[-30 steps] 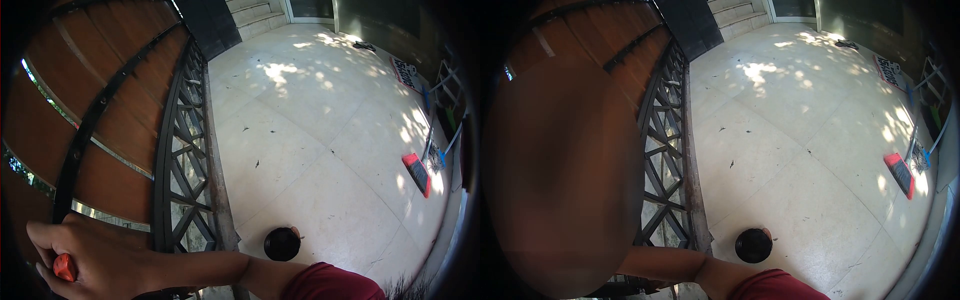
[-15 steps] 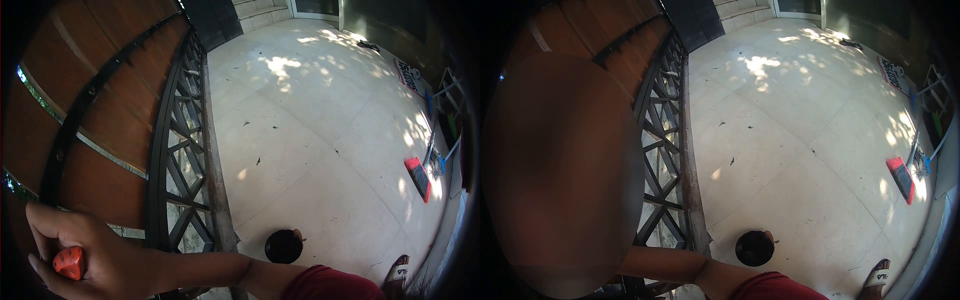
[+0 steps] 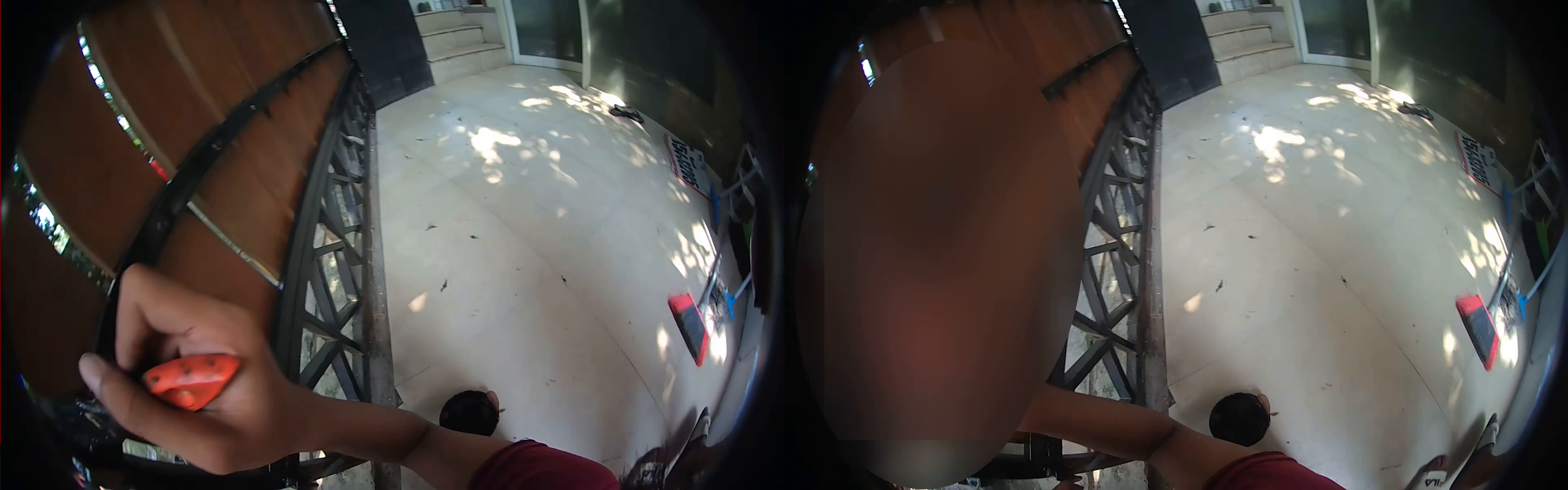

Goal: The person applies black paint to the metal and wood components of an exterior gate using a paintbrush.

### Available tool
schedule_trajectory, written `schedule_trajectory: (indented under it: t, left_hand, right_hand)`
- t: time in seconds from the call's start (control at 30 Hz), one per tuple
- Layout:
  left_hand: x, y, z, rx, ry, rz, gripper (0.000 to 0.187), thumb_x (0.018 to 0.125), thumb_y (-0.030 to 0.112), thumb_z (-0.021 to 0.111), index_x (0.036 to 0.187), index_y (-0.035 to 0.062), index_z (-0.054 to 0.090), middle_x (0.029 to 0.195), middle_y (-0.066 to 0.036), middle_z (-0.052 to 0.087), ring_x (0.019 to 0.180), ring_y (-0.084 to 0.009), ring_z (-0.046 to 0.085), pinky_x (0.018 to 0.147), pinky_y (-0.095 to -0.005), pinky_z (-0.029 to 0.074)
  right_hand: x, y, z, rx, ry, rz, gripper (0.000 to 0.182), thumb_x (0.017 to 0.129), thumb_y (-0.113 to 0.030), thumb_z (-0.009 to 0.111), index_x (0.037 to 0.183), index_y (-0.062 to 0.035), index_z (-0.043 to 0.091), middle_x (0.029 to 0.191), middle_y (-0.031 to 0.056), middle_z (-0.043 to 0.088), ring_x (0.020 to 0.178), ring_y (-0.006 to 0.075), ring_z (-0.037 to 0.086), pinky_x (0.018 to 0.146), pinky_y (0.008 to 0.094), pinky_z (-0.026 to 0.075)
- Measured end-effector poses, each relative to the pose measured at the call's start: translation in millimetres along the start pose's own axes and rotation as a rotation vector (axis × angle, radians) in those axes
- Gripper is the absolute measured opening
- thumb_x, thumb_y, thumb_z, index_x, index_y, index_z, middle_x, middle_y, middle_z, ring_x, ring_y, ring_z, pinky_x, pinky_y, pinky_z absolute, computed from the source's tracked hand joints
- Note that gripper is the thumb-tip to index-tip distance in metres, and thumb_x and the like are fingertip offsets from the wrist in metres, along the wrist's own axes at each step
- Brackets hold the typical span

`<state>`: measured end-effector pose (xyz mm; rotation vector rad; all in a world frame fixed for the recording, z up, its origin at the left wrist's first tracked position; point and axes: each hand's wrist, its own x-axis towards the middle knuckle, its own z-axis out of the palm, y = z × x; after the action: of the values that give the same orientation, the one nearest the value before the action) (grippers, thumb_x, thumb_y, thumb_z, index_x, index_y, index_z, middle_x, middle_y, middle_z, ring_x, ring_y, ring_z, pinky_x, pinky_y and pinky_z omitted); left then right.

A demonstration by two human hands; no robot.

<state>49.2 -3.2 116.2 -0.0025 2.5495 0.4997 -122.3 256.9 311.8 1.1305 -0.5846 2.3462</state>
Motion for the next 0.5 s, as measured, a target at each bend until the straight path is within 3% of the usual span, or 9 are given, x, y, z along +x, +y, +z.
schedule_trajectory:
  t: [0.03, 0.07, 0.13, 0.17, 0.27, 0.3, 0.37, 0.43, 0.5]
  left_hand:
    - [-3.1, 3.3, 0.8, 0.018, 0.016, 0.017, 0.059, 0.094, 0.042, 0.054, 0.132, -0.0011, 0.045, 0.12, -0.019, 0.06, 0.105, -0.0354, 0.061, 0.092, -0.0438, 0.047]
    - [-4.6, -3.8, 1.5, 0.055, 0.032, 0.058, 0.059, 0.094, 0.043, 0.053, 0.133, -0.0009, 0.045, 0.12, -0.018, 0.061, 0.105, -0.0356, 0.061, 0.092, -0.044, 0.047]
    - [-10.4, -13.0, 8.8, 0.134, 0.035, 0.126, 0.061, 0.094, 0.045, 0.052, 0.134, -0.0005, 0.044, 0.119, -0.017, 0.061, 0.105, -0.0358, 0.061, 0.093, -0.0444, 0.046]
    - [-23.8, 46.2, -27.9, -0.027, -0.177, -0.12, 0.062, 0.091, 0.052, 0.055, 0.129, 0.0026, 0.049, 0.113, -0.024, 0.061, 0.099, -0.0381, 0.061, 0.086, -0.0399, 0.049]
    - [-40.3, -1.2, 1.2, 0.02, 0.015, 0.102, 0.063, 0.091, 0.053, 0.052, 0.131, 0.0053, 0.047, 0.112, -0.024, 0.061, 0.099, -0.0396, 0.061, 0.087, -0.0428, 0.048]
    - [-51.3, -0.8, 0.8, -0.019, 0.062, 0.073, 0.063, 0.091, 0.053, 0.052, 0.131, 0.0053, 0.047, 0.112, -0.024, 0.061, 0.099, -0.0396, 0.061, 0.087, -0.0428, 0.048]
    - [-62.7, 6.8, -2.0, 0.086, -0.081, -0.076, 0.066, 0.091, 0.057, 0.049, 0.132, 0.0051, 0.046, 0.117, -0.021, 0.06, 0.105, -0.0394, 0.058, 0.091, -0.0443, 0.047]
    - [-63.9, -5.9, 6.1, 0.073, -0.059, -0.057, 0.068, 0.091, 0.059, 0.047, 0.133, 0.005, 0.045, 0.119, -0.021, 0.059, 0.107, -0.0397, 0.057, 0.092, -0.0449, 0.046]
    - [-63.5, -11.1, 10.3, 0.068, -0.115, -0.077, 0.071, 0.091, 0.061, 0.045, 0.134, 0.0049, 0.044, 0.123, -0.02, 0.057, 0.111, -0.0404, 0.055, 0.095, -0.046, 0.044]
  right_hand:
    - [-1.3, -1.2, 0.9, -0.063, -0.046, 0.051, 0.022, 0.087, 0.001, 0.059, 0.076, -0.0049, 0.041, 0.066, -0.0008, 0.041, 0.057, 0.0042, 0.039, 0.05, 0.025, 0.027]
    - [2.3, 7.6, 1.6, -0.097, -0.06, -0.092, 0.022, 0.087, 0.002, 0.062, 0.076, -0.0048, 0.043, 0.065, -0.0042, 0.042, 0.057, -0.0004, 0.038, 0.048, 0.0219, 0.024]
    - [-3.0, -6.6, 15.2, -0.101, 0.03, 0.033, 0.023, 0.086, -0.001, 0.063, 0.077, -0.0054, 0.043, 0.058, -0.0035, 0.043, 0.048, 0.0003, 0.036, 0.041, 0.0209, 0.023]
    - [-3.7, -8.6, 26.9, -0.15, 0.093, 0.016, 0.023, 0.086, -0.003, 0.061, 0.077, -0.0061, 0.04, 0.055, -0.0024, 0.041, 0.044, 0.0013, 0.033, 0.038, 0.0208, 0.023]
    - [-3.3, -10.6, 47.4, -0.226, 0.179, 0.019, 0.024, 0.086, -0.009, 0.055, 0.079, -0.0081, 0.032, 0.046, 0.0011, 0.038, 0.029, 0.0045, 0.026, 0.027, 0.0206, 0.021]
    - [-3.4, -9.8, 54.5, -0.216, 0.152, -0.004, 0.027, 0.085, -0.01, 0.056, 0.078, -0.0095, 0.03, 0.046, -0.0006, 0.035, 0.029, 0.0044, 0.025, 0.027, 0.0203, 0.021]
    - [-10.9, -10.6, 62.2, -0.287, 0.112, -0.027, 0.027, 0.083, -0.009, 0.057, 0.073, -0.0084, 0.032, 0.05, 0.0003, 0.036, 0.031, 0.0049, 0.028, 0.027, 0.0196, 0.022]
    - [-17.3, -10.5, 75.1, -0.337, 0.093, -0.029, 0.027, 0.082, -0.009, 0.058, 0.071, -0.0081, 0.033, 0.051, 0.0009, 0.037, 0.031, 0.005, 0.029, 0.027, 0.0194, 0.022]
    - [-28.0, -9.2, 88.3, -0.31, 0.256, -0.181, 0.026, 0.078, -0.004, 0.062, 0.074, -0.0059, 0.036, 0.044, 0.0028, 0.04, 0.035, 0.0054, 0.031, 0.036, 0.0187, 0.026]
